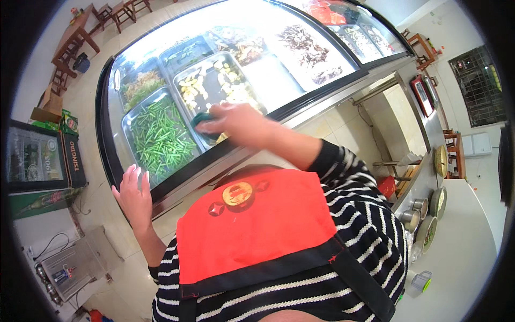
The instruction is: The person wipes the glass lid and interior of a refrigerated food display case using a green cloth, then moves to a wooden table and wipes its surface. The person handles the cloth with both hands and moves between the display case and the table.
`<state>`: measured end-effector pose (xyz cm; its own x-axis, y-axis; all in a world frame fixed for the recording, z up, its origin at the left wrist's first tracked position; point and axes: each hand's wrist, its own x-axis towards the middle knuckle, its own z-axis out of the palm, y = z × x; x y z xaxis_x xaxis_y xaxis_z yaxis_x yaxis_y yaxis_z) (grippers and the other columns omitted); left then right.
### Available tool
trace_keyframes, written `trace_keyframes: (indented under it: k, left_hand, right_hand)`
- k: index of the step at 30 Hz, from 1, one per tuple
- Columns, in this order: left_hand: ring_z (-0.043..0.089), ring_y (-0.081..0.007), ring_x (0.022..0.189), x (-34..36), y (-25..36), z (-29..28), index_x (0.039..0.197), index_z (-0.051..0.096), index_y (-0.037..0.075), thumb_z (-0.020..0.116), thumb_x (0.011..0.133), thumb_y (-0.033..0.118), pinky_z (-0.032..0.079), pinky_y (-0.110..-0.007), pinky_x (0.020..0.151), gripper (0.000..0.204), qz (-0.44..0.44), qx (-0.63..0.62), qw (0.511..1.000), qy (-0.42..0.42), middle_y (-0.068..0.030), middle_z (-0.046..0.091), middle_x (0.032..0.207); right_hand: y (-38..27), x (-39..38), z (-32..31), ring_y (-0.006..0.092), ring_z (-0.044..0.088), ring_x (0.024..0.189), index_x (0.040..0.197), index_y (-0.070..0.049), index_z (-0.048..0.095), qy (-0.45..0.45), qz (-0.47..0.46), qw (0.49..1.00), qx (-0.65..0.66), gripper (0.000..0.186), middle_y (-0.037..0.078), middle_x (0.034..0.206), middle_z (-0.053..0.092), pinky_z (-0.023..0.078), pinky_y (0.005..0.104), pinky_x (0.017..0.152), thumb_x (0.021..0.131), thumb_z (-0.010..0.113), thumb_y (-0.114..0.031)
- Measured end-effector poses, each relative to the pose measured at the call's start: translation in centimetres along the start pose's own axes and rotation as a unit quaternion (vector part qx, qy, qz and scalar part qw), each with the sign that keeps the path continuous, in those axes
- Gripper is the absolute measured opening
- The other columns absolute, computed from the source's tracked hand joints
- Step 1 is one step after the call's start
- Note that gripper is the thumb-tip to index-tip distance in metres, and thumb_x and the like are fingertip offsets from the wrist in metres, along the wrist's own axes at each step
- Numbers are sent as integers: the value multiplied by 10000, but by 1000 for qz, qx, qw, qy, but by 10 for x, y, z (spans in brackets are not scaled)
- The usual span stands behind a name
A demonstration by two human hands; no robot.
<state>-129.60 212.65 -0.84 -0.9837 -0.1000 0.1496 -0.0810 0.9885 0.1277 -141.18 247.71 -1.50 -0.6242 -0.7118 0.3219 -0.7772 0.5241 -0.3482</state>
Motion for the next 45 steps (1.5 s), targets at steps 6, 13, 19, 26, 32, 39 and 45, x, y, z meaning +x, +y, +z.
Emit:
trace_keyframes:
  k: [6, 13, 19, 26, 32, 39, 45]
  left_hand:
    - [531, -350, 1293, -6, 16, 4, 1280, 618, 17, 669, 951, 430, 329, -562, 1138, 530, 32, 1, 999, -7, -176, 548, 1415]
    - [443, -435, 1358, 16, 116, 11, 1318, 607, 10, 707, 918, 390, 357, -518, 1130, 561, 180, -107, 977, -34, -235, 498, 1457]
    - [420, -409, 1395, 24, 164, 2, 1379, 601, 103, 729, 911, 338, 371, -514, 1129, 539, 192, -90, 973, -93, -167, 473, 1502]
    - [387, -386, 1438, 10, 154, 11, 1394, 601, 124, 667, 951, 357, 302, -542, 1179, 505, 142, -93, 982, -87, -137, 464, 1531]
    - [454, -377, 1386, 0, 102, 8, 1354, 616, 83, 674, 950, 317, 381, -488, 1130, 471, 52, -90, 994, -32, -153, 507, 1497]
    - [539, -351, 1267, 11, 77, -2, 1293, 652, 91, 682, 949, 322, 476, -448, 1037, 416, 40, -39, 998, -24, -110, 568, 1422]
    - [539, -351, 1263, -11, 67, -2, 1270, 662, 68, 688, 946, 302, 474, -458, 1036, 401, 27, -78, 996, 15, -124, 586, 1396]
  right_hand:
    - [157, -151, -137, 253, 687, 1128, 1285, -266, 716, 85, 403, 885, -217, 524, 86, 1236, 718, 552, 371, 948, 884, 557, 30]
    - [103, -48, -60, 314, 665, 1132, 1316, -229, 687, 81, 223, 971, -18, 496, 133, 1286, 684, 541, 400, 960, 905, 538, 7]
    - [93, -8, -5, 290, 692, 1007, 1242, -354, 711, 49, 50, 994, -78, 414, 146, 1229, 638, 568, 440, 838, 918, 591, -126]
    - [278, -158, -177, 294, 705, 1067, 1243, -288, 734, 162, 537, 811, -168, 398, 126, 1177, 722, 552, 425, 909, 973, 491, -126]
    - [242, -88, -125, 354, 703, 985, 1292, -284, 695, 72, 420, 871, -243, 438, 150, 1141, 714, 567, 463, 855, 921, 577, -82]
    - [73, 110, 36, 243, 707, 951, 1289, -341, 701, -48, -46, 987, -144, 383, 54, 1123, 684, 578, 362, 839, 967, 622, -148]
    - [236, 86, -46, 298, 717, 1016, 1284, -225, 713, 41, 339, 938, -59, 520, 111, 1209, 723, 562, 376, 885, 875, 594, 74]
